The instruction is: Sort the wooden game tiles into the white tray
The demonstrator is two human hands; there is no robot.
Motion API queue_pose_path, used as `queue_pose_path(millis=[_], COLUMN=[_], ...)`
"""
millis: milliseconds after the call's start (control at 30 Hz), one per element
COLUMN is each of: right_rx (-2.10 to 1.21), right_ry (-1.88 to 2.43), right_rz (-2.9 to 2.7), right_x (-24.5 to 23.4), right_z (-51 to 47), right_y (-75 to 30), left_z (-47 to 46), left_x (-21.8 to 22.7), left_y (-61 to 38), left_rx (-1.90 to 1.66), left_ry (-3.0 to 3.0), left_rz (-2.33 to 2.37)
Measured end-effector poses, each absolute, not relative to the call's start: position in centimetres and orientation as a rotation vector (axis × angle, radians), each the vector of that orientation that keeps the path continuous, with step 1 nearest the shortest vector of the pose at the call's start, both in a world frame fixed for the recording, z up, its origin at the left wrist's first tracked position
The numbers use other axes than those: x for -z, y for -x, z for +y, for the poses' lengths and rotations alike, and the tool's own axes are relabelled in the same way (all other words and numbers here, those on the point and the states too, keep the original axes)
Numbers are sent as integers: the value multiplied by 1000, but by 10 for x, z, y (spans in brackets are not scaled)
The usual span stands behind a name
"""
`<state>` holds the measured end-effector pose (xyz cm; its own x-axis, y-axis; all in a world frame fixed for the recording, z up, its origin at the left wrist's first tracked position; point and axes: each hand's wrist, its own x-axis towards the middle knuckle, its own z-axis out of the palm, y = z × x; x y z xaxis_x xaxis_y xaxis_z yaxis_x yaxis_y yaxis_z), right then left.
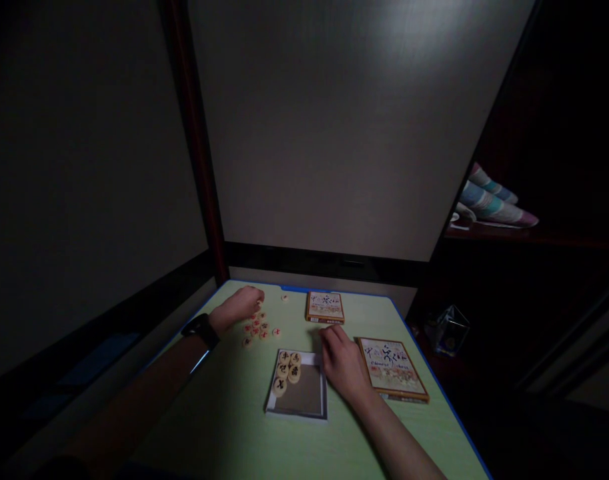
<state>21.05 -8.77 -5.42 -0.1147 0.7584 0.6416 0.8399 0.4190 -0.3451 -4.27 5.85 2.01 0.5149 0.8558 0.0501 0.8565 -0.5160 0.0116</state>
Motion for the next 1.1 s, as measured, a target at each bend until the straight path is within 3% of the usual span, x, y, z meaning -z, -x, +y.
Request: queue_pose_path(millis=[167,400,767,967,1100], right_rx=[157,179,217,198,212], right_ry=[1344,1311,1328,1326,1323], right_rz=[-1922,-2040,-2079,-2066,-2074], right_x=[50,45,48,46,46], right_z=[-91,-100,-99,-99,-98], right_y=[-207,-197,-197,-199,-200], left_z=[42,-1,-28,-3,32], left_x=[-18,23,45,16,-24], left_y=[45,55,70,65,56], left_rx=[109,250,276,314,94], left_ry=[2763,2958,3084,3005,2835], left_rz=[-1434,-1178,-1409,-1373,-1463])
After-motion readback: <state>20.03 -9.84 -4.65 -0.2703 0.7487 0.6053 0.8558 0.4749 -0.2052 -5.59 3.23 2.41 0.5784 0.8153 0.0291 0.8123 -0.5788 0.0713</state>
